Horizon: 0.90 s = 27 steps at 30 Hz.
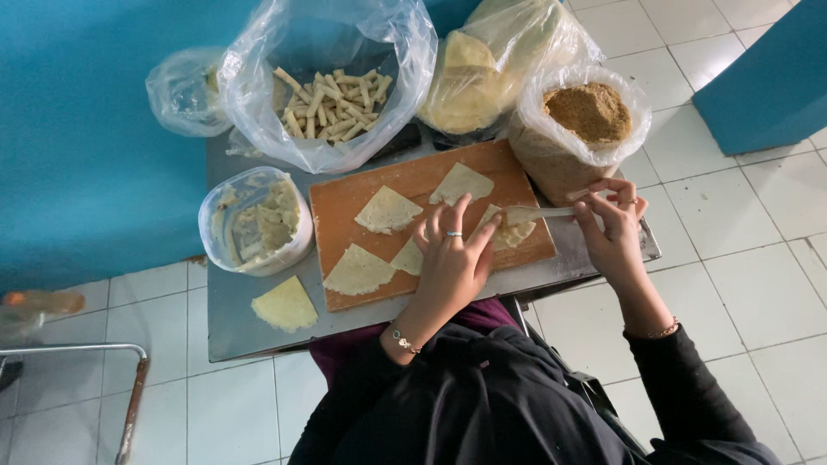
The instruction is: The person cuts thin dough sheets into triangular pieces on a wooden board, spoons brown filling from a container onto each triangle, folds the dough over the filling into a sealed triangle, and places the folded pastries with finished snack pieces in a plastic-lined bag. They repeat this cycle for several dough pieces.
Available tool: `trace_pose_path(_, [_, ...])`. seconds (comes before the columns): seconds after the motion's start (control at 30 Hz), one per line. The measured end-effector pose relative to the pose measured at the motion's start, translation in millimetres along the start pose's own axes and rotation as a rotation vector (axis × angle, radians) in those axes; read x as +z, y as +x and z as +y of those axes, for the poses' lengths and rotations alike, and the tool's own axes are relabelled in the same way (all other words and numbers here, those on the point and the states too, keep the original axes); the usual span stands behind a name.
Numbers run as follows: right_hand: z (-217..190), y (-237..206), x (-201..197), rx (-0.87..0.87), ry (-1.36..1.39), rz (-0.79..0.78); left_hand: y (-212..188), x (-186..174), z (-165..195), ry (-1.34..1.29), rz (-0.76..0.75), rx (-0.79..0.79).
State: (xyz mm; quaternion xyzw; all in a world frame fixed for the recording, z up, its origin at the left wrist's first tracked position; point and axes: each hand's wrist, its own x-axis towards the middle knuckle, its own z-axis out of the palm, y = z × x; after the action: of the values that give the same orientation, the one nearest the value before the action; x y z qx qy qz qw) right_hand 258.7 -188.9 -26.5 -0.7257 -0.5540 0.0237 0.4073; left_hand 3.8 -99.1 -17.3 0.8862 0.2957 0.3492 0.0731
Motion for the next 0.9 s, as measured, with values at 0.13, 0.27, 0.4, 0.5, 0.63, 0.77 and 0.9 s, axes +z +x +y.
trace_pose_path(0.13, [1,-1,1,0.007,-0.022,0.012,0,6,0,0.032,-0.006,0.016])
trace_pose_path(0.27, [1,-3,1,0.005,-0.030,0.018,-1,9,1,0.038,-0.002,0.017])
trace_pose_path(0.4, [1,-2,-1,0.013,-0.065,0.016,-1,10,1,0.039,-0.027,0.001])
trace_pose_path(0.5, [1,-3,-3,0.012,-0.074,0.014,-1,10,1,0.023,-0.041,-0.006])
trace_pose_path(0.63, [-1,-3,-4,0.036,-0.073,0.000,-1,8,2,0.013,-0.046,0.006])
trace_pose_path(0.77, [-3,-1,-7,0.019,-0.052,0.010,0,5,4,-0.004,-0.063,-0.009])
trace_pose_path(0.9, [-4,-1,-12,0.023,0.004,0.032,-2,-3,2,-0.047,-0.044,-0.020])
